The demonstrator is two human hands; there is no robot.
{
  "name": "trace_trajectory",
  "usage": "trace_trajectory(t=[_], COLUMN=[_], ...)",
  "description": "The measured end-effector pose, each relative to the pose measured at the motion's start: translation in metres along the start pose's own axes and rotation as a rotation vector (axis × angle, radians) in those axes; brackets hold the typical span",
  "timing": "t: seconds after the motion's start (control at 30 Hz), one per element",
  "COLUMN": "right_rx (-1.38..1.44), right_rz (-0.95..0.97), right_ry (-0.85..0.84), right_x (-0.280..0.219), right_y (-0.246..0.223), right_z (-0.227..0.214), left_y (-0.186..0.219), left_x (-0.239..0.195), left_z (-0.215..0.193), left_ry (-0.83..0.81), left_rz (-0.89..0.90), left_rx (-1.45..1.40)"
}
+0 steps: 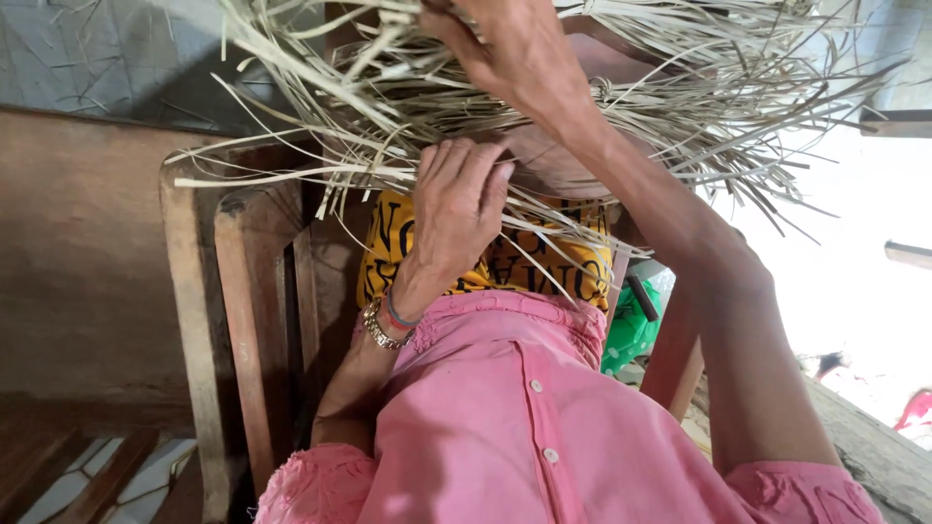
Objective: The person sits and weaves dried straw or palm fibers by hand, repeatedly pulling strands through a bundle to form a woven structure. The hands continuously interlace and tighten the fibers throughout the clip.
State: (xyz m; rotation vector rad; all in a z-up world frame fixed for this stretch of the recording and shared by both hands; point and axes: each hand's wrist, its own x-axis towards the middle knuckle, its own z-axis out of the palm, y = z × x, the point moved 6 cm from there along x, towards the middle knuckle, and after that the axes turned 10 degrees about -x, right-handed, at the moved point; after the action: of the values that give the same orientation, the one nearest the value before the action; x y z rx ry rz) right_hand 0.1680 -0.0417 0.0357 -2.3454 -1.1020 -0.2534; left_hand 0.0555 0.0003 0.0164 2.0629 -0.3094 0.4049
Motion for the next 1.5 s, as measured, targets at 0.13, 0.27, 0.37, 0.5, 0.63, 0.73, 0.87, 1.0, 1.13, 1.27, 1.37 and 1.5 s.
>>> trace_trajectory(t=[0.13, 0.27, 0.37, 0.5, 0.63, 0.73, 0.87, 1.0, 1.13, 1.27, 1.37, 1.5], right_rx=[0.155, 0.129, 0.087, 0.087, 0.004, -0.014, -0.002, 0.061, 0.128, 0.223, 0.208, 0.139], right_rz=[-0.088, -0.092, -0.091, -0.093, -0.167, -0.194, -0.169, -0.18, -0.171, -0.147, -0.129, -0.102], right_ry=[0.002, -0.017, -0.008, -0.012, 0.061, 0.09, 0.034, 0.066, 0.095, 0.152, 0.152, 0.106], right_x=[-0.014, -0.03, -0.045, -0.06, -0.071, -0.073, -0.072, -0.067, -0.066, -0.063, -0.064, -0.071], right_y=[-0.009, -0.013, -0.011, -0.008, -0.01, -0.015, -0.019, -0.028, -0.038, -0.047, -0.048, -0.04], right_z=[-0.015, -0.024, -0.022, -0.017, -0.011, -0.013, -0.016, -0.024, -0.031, -0.044, -0.049, -0.041], left_y=[-0.011, -0.009, 0.0, -0.005, -0.022, -0.023, -0.017, -0.009, -0.007, -0.001, 0.002, -0.001], left_x=[-0.005, -0.004, 0.002, -0.001, -0.007, -0.003, 0.001, 0.003, 0.004, 0.007, 0.007, 0.002], left_z=[0.002, -0.01, -0.02, -0.02, -0.018, -0.022, -0.026, -0.029, -0.03, -0.032, -0.031, -0.025], left_ry=[0.05, 0.181, 0.239, 0.295, 0.386, 0.421, 0.421, 0.363, 0.351, 0.299, 0.279, 0.262], left_rz=[-0.151, -0.215, -0.271, -0.286, -0.499, -0.569, -0.465, -0.455, -0.45, -0.352, -0.298, -0.342], left_rx=[-0.205, -0.433, -0.56, -0.676, -0.873, -0.923, -0.904, -0.874, -0.811, -0.796, -0.794, -0.855])
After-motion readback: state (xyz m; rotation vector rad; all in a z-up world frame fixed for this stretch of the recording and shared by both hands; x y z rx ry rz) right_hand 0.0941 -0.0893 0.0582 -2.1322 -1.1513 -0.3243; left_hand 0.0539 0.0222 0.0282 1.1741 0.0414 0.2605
